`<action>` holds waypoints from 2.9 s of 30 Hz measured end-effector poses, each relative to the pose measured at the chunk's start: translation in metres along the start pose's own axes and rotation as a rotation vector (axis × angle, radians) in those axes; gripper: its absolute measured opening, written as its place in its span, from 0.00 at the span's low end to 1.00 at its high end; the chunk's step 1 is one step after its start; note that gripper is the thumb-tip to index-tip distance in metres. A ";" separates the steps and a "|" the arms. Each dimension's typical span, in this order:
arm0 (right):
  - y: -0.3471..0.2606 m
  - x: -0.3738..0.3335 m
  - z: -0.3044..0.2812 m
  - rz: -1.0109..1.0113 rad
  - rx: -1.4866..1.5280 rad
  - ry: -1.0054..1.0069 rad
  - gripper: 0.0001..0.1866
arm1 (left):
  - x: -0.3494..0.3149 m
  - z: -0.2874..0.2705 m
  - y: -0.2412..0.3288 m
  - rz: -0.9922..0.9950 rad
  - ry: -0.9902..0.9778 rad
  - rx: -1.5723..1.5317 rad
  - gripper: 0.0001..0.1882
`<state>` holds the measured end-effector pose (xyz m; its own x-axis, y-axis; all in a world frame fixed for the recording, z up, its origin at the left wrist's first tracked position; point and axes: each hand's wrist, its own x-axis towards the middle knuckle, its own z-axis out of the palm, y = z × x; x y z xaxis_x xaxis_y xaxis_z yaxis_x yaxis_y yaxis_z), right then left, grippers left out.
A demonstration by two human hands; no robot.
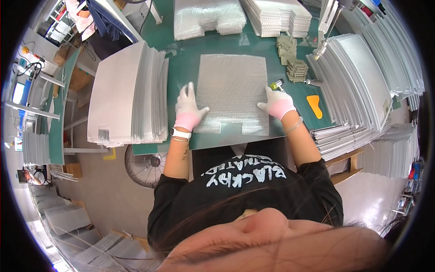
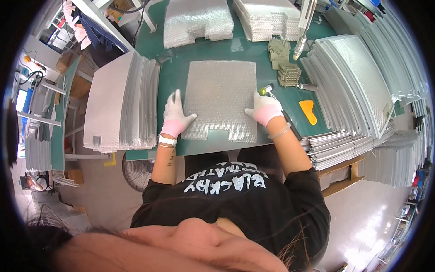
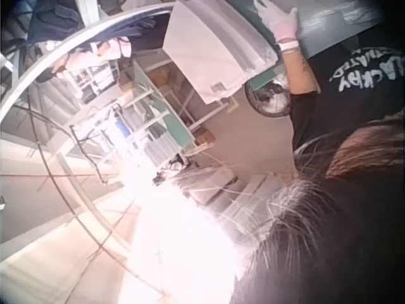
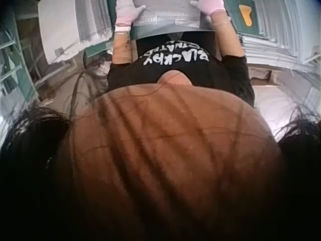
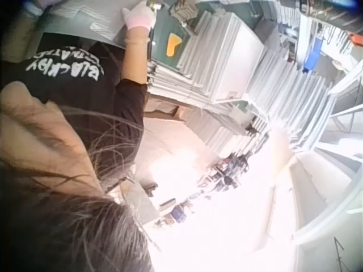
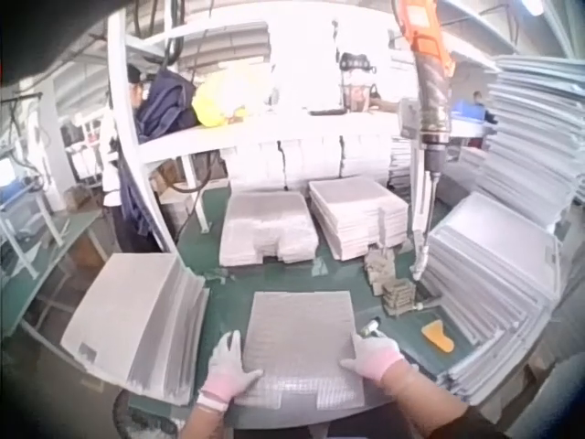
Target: Assembling metal mesh air filters by fitting mesh into frames and securing them with tools.
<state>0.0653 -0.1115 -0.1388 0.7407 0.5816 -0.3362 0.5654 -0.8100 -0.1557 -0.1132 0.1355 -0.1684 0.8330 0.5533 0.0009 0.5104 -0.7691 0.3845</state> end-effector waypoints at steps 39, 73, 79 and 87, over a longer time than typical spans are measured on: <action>0.062 0.123 -0.129 -0.515 0.863 1.343 0.43 | 0.016 -0.010 -0.004 0.191 -0.091 0.378 0.39; 0.000 -0.018 0.048 -0.119 0.468 0.342 0.44 | -0.031 0.014 0.006 -0.056 0.015 0.074 0.48; 0.006 -0.012 0.066 -0.191 0.426 0.396 0.37 | -0.031 0.022 -0.003 -0.027 0.025 0.059 0.48; 0.005 -0.009 0.049 -0.193 0.386 0.257 0.34 | -0.025 0.016 -0.001 -0.042 -0.006 0.030 0.48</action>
<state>0.0442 -0.1246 -0.1822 0.7289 0.6836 -0.0359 0.5608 -0.6264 -0.5413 -0.1310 0.1173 -0.1840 0.8117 0.5837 -0.0203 0.5515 -0.7544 0.3559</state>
